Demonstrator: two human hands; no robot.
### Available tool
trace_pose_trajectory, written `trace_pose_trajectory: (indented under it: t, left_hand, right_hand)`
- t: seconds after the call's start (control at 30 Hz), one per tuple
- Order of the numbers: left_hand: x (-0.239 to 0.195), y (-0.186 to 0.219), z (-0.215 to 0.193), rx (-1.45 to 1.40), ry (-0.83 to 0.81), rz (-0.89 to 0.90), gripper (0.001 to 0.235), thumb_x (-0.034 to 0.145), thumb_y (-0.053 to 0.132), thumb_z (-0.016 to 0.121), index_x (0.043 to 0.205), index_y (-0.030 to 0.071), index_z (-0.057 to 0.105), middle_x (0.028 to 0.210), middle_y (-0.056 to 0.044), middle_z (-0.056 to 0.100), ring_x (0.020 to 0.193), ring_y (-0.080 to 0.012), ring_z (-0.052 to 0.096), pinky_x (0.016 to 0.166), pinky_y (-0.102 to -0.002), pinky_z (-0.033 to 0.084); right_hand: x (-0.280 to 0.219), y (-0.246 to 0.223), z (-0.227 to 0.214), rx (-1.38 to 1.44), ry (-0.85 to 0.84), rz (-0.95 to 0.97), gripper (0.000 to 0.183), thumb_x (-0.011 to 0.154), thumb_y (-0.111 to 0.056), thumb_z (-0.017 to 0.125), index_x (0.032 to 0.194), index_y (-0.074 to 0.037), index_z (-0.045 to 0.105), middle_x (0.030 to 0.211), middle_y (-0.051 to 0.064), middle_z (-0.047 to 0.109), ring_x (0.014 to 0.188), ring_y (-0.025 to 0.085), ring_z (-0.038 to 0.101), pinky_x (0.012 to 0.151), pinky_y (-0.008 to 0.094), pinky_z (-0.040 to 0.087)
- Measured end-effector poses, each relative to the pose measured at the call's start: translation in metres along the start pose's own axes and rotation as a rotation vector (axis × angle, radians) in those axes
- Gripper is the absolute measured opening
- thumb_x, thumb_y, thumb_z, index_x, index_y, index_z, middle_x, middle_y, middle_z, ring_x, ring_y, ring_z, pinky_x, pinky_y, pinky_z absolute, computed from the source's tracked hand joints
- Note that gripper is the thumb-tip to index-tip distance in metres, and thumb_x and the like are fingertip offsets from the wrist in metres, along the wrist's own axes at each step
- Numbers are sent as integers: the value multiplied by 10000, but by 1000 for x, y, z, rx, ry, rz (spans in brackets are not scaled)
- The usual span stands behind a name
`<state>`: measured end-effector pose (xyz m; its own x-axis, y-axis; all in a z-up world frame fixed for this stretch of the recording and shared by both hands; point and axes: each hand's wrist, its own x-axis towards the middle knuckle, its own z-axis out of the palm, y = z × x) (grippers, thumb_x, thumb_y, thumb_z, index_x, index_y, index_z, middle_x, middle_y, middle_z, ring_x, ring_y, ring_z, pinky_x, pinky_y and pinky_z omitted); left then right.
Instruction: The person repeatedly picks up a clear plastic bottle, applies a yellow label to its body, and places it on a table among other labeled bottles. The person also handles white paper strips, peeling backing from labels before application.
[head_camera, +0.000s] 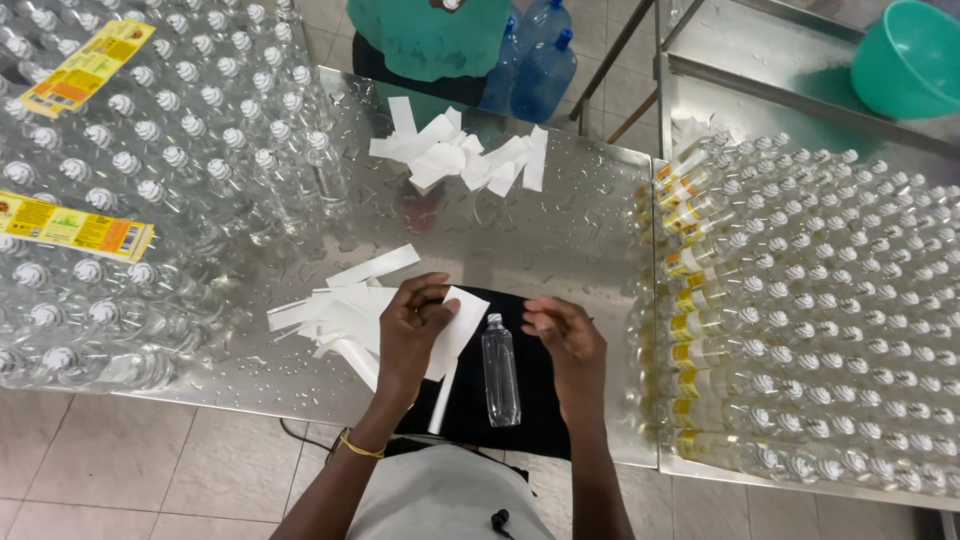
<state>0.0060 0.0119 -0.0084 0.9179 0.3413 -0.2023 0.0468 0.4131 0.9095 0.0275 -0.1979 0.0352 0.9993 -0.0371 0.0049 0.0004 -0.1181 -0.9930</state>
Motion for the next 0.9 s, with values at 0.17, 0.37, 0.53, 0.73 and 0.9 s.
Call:
trace_pose_trajectory:
  t: [0.17,0.37,0.53,0.73,0.9]
  left_hand:
    - [-7,-13,7,27,-122,-6,413,1001,35,773,1405,44,687,1125,-137,733,974,-171,769,945,-372,639]
    - [-19,-17,17,397,-47,343,319,1036,112,774,1334,164,673,1344,-65,691,1383,-337,652,1174,-531,510]
    - [-47,-17,29,553,-121,489,221,1060,82,700,1274,107,749,1182,-93,777,1139,-339,786,990,-496,643]
    - [-47,-23,37,363,-220,420,257,1050,93,710,1300,64,763,1168,-121,804,1096,-324,817,969,-479,659]
    - [-39,-43,28,305,-150,252,210,1097,132,657,1227,41,795,970,-104,783,949,-180,783,898,-410,643]
  right_hand:
    - [7,28,12,128,-218,11,307,947,-76,842,1222,46,781,1052,180,812,982,211,774,879,416,676]
    - [6,44,6,317,-147,65,253,945,-18,831,1154,74,724,974,208,798,873,234,780,804,419,698]
    - [-2,40,4,311,-76,73,207,923,17,856,1061,71,710,930,219,812,852,232,786,784,400,687]
    - [-7,53,1,327,-77,70,194,883,59,879,1006,63,730,918,203,834,882,217,794,810,384,667]
    - [-12,51,3,313,-106,64,219,875,50,891,1042,68,752,915,206,827,914,218,794,829,377,664]
